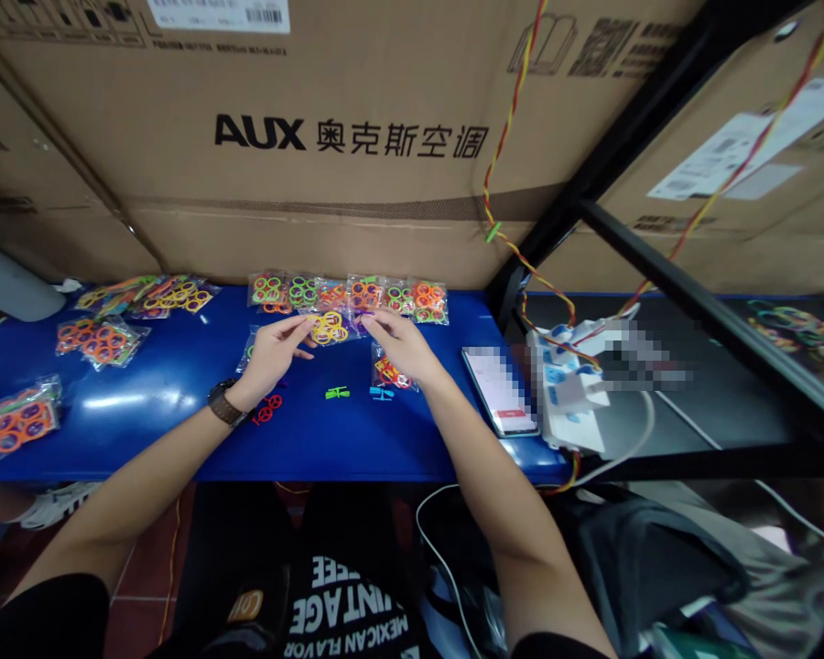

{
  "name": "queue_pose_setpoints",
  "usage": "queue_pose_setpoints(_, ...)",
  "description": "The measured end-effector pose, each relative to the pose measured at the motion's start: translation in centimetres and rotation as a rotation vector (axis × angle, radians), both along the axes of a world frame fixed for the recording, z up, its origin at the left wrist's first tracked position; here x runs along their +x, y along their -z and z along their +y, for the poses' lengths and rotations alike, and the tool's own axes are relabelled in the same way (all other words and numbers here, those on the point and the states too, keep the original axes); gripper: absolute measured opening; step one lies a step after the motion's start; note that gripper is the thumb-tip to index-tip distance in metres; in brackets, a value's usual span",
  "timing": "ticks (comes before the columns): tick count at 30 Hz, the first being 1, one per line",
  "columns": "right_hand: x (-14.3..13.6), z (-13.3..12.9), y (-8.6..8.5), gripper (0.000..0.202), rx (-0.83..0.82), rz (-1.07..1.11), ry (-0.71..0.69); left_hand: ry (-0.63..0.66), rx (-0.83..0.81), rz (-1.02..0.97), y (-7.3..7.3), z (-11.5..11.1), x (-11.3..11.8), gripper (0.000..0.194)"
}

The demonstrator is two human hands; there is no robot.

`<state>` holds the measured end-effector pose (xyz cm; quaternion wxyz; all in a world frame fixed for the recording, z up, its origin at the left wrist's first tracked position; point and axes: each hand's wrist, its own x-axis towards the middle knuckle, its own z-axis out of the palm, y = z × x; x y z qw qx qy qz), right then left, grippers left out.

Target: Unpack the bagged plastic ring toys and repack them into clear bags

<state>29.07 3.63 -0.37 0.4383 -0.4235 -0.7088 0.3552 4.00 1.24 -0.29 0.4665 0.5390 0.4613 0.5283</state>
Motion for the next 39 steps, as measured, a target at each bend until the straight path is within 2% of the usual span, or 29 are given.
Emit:
queue_pose_setpoints(13,0.2,0.3,0.7,0.038,0.014,-0.016,0.006,-0.046,-0.020,-0.064,-0.8,-0.3,0.1,0.033)
queue_pose_setpoints(22,-0.3,-0.5,-0.5,0.035,0.066,-0.029,0.070,-0.047,-0.054,-0.106,-0.5,-0.1,0.0,0.032)
queue_pose_setpoints(28,-0.3,-0.7,-0.6,0.029,0.165,-0.038,0.151,-0.003,-0.103,-0.158,-0.6,0.0,-0.2,0.028)
queue_pose_setpoints(39,-0.7,-1.0,-0.5,0.031,0.210,-0.067,0.242,0.064,-0.187,-0.215,-0.5,0.0,-0.5,0.024)
